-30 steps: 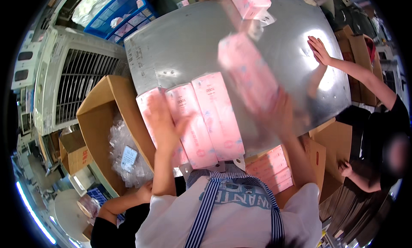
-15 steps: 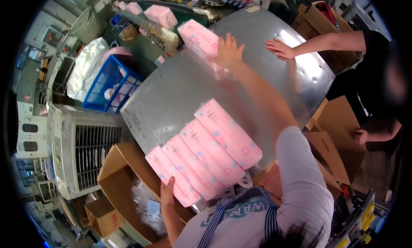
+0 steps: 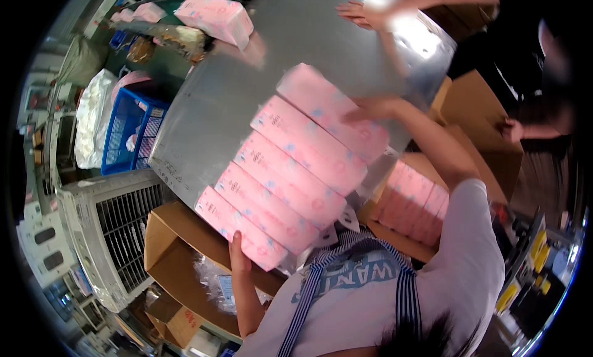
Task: The person packs pink rectangular packages into cardboard boxes on a metal workbench. They arrange the items in rows, place bubble wrap inside the boxes, and close the flaps. Another person is visible working nearby.
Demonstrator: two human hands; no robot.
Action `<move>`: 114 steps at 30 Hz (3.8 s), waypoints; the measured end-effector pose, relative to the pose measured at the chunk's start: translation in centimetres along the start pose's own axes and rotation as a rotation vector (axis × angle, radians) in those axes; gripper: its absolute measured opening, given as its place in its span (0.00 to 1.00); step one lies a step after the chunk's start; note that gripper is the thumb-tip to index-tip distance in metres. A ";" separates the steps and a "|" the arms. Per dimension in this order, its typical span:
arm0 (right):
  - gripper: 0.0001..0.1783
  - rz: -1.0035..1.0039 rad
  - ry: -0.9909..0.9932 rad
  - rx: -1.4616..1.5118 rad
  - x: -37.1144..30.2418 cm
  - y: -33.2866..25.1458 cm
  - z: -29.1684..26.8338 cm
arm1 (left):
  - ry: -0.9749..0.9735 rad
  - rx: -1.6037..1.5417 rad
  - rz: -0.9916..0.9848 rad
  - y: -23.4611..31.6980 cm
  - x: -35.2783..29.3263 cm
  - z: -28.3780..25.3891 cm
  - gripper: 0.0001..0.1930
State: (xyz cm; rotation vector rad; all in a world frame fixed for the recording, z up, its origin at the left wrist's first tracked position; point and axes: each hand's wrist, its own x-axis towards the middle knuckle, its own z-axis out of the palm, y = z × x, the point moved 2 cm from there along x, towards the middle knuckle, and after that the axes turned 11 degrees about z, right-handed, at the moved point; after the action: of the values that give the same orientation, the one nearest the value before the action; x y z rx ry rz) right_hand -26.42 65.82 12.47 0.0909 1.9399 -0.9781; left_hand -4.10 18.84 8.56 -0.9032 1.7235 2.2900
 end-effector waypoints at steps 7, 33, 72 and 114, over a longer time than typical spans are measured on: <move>0.42 -0.233 0.307 0.175 -4.2 4.4 3.2 | -0.272 -0.003 -0.020 0.7 3.6 0.9 0.36; 0.23 0.897 0.986 0.156 -31.6 40.8 26.0 | -0.739 1.529 0.643 -25.2 -6.3 35.9 0.34; 0.36 0.835 0.784 0.209 -36.9 43.2 28.9 | -0.691 1.501 0.883 -19.0 -7.7 36.6 0.32; 0.31 0.742 1.512 -0.011 -27.4 41.5 29.8 | -1.094 0.900 0.187 -30.3 -10.4 36.5 0.33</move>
State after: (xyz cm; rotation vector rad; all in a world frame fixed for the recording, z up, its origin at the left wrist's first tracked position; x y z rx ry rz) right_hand 27.87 82.78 1.23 1.8279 2.7556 -0.2798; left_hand 4.12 64.79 -4.97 0.5876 1.8684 1.2525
